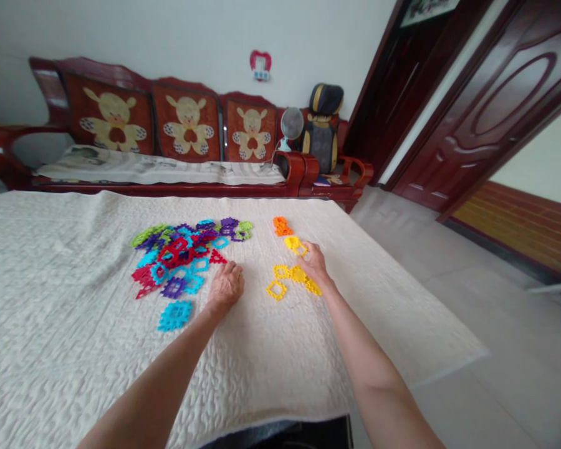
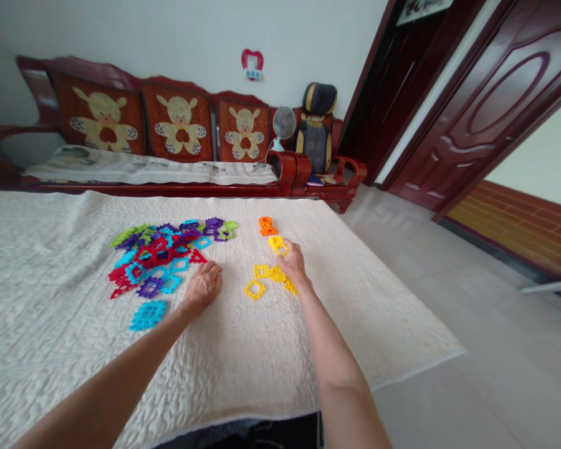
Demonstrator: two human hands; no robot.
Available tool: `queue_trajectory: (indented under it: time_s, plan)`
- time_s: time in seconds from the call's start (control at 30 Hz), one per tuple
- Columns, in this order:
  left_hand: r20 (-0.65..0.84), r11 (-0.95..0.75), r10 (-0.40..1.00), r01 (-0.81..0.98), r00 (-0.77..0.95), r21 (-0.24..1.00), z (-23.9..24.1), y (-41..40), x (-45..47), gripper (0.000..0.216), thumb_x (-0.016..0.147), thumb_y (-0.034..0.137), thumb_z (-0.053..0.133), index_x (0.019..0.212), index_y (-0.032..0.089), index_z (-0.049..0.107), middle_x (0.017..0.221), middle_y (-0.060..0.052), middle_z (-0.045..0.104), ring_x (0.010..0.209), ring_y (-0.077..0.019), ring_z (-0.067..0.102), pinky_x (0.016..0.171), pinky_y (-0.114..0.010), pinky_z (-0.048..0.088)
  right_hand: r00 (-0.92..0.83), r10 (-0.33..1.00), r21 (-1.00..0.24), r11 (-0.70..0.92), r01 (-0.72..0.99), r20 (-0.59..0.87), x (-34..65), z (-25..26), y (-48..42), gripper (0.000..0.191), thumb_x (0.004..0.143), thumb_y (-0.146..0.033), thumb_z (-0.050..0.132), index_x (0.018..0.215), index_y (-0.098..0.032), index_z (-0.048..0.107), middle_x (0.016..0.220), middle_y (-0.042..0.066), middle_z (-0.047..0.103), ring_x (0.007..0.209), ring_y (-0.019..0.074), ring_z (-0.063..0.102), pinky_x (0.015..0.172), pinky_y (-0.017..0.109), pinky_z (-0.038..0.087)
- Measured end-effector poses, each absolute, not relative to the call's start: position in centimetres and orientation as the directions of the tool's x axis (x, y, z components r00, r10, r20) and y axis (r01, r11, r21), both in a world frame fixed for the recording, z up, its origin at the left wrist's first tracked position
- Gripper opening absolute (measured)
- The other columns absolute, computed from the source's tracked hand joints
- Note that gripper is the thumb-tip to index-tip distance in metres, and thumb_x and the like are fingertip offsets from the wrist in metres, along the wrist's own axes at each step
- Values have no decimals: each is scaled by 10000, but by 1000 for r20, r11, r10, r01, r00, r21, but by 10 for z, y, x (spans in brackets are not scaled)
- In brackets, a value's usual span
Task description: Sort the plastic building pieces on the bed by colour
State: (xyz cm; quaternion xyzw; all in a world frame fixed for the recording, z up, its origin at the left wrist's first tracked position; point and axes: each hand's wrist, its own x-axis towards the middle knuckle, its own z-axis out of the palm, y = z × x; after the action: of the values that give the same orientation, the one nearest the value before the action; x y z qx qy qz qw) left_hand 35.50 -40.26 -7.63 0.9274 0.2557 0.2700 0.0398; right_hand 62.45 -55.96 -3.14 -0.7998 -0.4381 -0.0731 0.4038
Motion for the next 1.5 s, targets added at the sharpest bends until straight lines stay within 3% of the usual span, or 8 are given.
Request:
queue_trajectory:
  time_s: [0.17, 0.37, 0.57, 0.97, 1.07, 1.17, 1.27, 1.5]
  plan:
    - [389, -793, 599, 587, 700, 163, -70, -392, 371, 254, 952, 185, 421, 813, 184, 634, 882, -127, 655, 891, -271, 606, 857, -418, 493, 612, 637, -573, -308, 760, 469, 641, -29, -530, 456, 732, -226, 614, 1187, -189, 636, 1132, 100, 653, 1111, 256, 611, 1043, 410, 486]
    - [485, -783, 604, 585, 632, 213, -77, -390, 374, 271, 941, 182, 423, 1046, 162, 672, 1228, -167, 642, 1142, -306, 567, 1007, -457, 449, 619, 684, -531, -384, 755, 385, 654, -24, -509, 437, 730, -177, 613, 1167, -184, 639, 1129, 96, 653, 1150, 249, 595, 1047, 372, 469]
    - [494, -807, 577, 546, 650, 223, -85, -389, 374, 268, 927, 153, 425, 1014, 177, 677, 1184, -144, 659, 1140, -283, 580, 1034, -435, 454, 593, 729, -524, -376, 765, 343, 668, -28, -508, 486, 725, -163, 627, 1208, -208, 624, 1156, 75, 647, 1143, 222, 606, 1062, 356, 453]
    - [499, -813, 571, 533, 652, 234, -82, -389, 374, 259, 908, 127, 439, 995, 196, 673, 1150, -143, 664, 1108, -285, 589, 970, -446, 485, 486, 770, -536, -226, 814, 414, 681, -30, -505, 565, 647, -94, 557, 1199, -200, 622, 1240, 81, 630, 1212, 214, 584, 1112, 386, 437]
    - [491, -815, 567, 534, 661, 223, -82, -388, 374, 242, 906, 127, 445, 977, 199, 665, 1133, -137, 666, 1094, -280, 592, 971, -437, 483, 481, 731, -538, -184, 822, 485, 675, -28, -514, 542, 654, -99, 550, 1182, -188, 629, 1279, 102, 615, 1252, 228, 566, 1144, 398, 413]
    - [469, -817, 566, 536, 678, 210, -80, -388, 374, 231, 905, 126, 439, 951, 199, 653, 1105, -136, 669, 1064, -279, 596, 968, -431, 478, 528, 662, -559, -193, 806, 532, 663, -28, -530, 445, 710, -129, 542, 1138, -185, 651, 1191, 112, 662, 1186, 251, 609, 1103, 428, 456]
    - [444, -815, 568, 548, 693, 187, -76, -389, 374, 229, 905, 127, 432, 944, 185, 650, 1078, -141, 673, 1047, -282, 594, 979, -430, 467, 562, 666, -580, -233, 781, 491, 646, -33, -548, 364, 748, -156, 542, 1087, -196, 671, 1121, 99, 698, 1106, 249, 649, 1045, 433, 497]
    - [428, -816, 568, 548, 703, 183, -71, -389, 374, 234, 913, 137, 424, 923, 194, 651, 1024, -129, 673, 1009, -277, 590, 964, -426, 459, 476, 837, -561, -264, 784, 271, 615, -34, -579, 317, 753, -165, 614, 1051, -219, 705, 1121, 71, 723, 1061, 233, 679, 998, 409, 520]
